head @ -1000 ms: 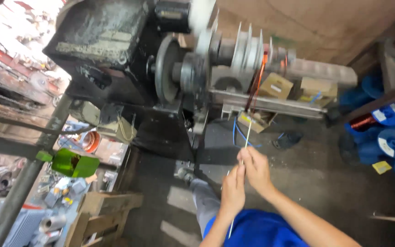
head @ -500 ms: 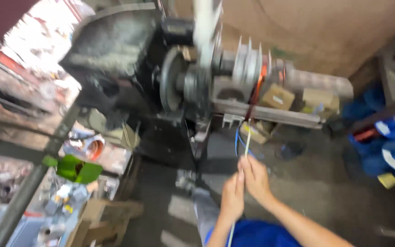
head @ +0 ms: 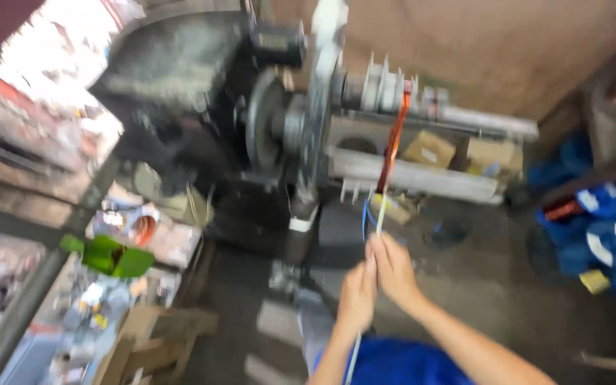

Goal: Winding copper wire onto a spindle using a motorized machine to create electrical coils, followed by manual trimming and securing of the wire.

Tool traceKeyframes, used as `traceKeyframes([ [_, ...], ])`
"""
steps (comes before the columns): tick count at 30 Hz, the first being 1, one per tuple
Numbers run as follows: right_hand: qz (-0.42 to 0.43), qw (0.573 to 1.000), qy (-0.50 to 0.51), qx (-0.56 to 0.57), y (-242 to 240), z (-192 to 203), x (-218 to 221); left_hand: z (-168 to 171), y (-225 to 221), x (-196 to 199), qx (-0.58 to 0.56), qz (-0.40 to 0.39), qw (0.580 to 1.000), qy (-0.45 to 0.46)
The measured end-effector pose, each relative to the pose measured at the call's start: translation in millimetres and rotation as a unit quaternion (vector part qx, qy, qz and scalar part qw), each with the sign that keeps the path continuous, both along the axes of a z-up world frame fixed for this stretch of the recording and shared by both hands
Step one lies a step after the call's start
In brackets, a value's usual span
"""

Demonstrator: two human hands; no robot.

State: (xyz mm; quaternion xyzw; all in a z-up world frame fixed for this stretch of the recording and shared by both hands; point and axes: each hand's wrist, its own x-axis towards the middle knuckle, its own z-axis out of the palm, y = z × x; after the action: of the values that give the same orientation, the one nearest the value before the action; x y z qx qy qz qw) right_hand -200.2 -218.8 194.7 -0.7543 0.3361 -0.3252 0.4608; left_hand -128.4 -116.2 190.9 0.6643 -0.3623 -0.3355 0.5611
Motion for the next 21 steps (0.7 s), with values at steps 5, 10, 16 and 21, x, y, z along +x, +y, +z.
traceKeyframes([
  [5,0.012,0.999,-0.017,-0.033,-7.4,-37.4,-2.0,-30.4,-5.4,-2.2,-0.026,-0.001,1.0,-0.013],
  [10,0.022,0.998,0.018,-0.052,-9.4,-47.8,-5.2,-79.1,-7.1,-5.3,-0.047,0.004,0.999,0.005],
  [16,0.003,0.998,0.065,-0.013,11.2,-56.4,-10.1,-74.7,10.1,-15.1,0.057,0.001,0.998,-0.016],
  [21,0.006,0.999,0.04,0.0,10.2,-54.6,-7.9,-73.3,7.4,-11.2,0.021,0.003,1.0,-0.004],
])
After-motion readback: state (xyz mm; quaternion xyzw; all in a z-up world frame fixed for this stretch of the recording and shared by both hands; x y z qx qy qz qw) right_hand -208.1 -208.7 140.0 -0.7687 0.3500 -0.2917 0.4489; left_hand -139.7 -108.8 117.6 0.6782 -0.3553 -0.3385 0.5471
